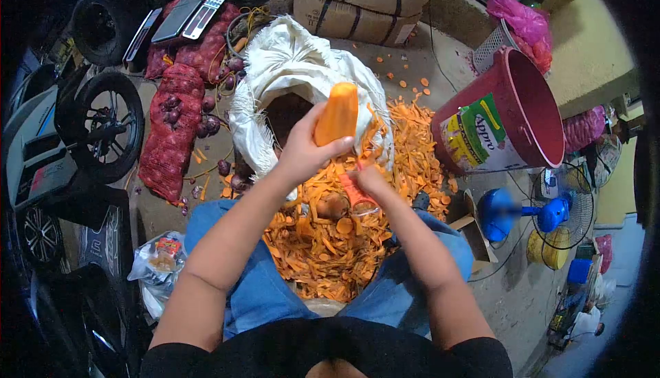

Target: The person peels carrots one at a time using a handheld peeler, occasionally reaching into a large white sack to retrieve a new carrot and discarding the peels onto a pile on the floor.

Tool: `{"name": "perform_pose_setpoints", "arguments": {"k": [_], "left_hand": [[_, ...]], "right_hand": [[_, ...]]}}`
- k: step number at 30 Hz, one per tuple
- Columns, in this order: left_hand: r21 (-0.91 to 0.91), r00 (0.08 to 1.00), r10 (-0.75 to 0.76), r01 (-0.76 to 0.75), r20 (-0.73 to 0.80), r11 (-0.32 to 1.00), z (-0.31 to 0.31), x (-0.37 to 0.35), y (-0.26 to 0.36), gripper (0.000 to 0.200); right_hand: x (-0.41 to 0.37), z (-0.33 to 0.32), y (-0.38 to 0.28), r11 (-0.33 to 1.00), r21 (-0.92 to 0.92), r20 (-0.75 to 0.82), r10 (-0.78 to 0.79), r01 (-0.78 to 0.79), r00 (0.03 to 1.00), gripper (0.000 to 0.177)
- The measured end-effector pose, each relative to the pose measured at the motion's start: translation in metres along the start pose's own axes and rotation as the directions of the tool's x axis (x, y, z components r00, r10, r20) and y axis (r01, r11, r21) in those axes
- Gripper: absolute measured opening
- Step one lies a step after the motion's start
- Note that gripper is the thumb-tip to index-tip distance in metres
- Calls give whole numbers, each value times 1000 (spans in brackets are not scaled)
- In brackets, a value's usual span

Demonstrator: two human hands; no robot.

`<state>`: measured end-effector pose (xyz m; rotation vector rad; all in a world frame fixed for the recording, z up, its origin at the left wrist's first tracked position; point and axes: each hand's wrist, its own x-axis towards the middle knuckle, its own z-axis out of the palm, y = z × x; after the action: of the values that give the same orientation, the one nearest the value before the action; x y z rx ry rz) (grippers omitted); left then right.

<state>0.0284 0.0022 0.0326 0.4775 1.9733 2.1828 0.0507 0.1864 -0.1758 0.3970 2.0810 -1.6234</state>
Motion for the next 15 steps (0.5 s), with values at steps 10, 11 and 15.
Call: {"name": "perform_pose_setpoints", "arguments": {"k": [10,11,15], "left_hand": [[-30,989,145,-145,1,989,17,0,-25,42],[-59,992,114,-112,44,992,11,0,-21,36],[-108,996,-18,27,83,994,-2,-4,-9,26]], "right_hand": [[-72,31,-129,514,858,107,-181,1,978,32],[-70,23,-133,568,823,73,-126,12,989,30],[-61,-4,-139,490,869,46,-221,70,974,26]]}}
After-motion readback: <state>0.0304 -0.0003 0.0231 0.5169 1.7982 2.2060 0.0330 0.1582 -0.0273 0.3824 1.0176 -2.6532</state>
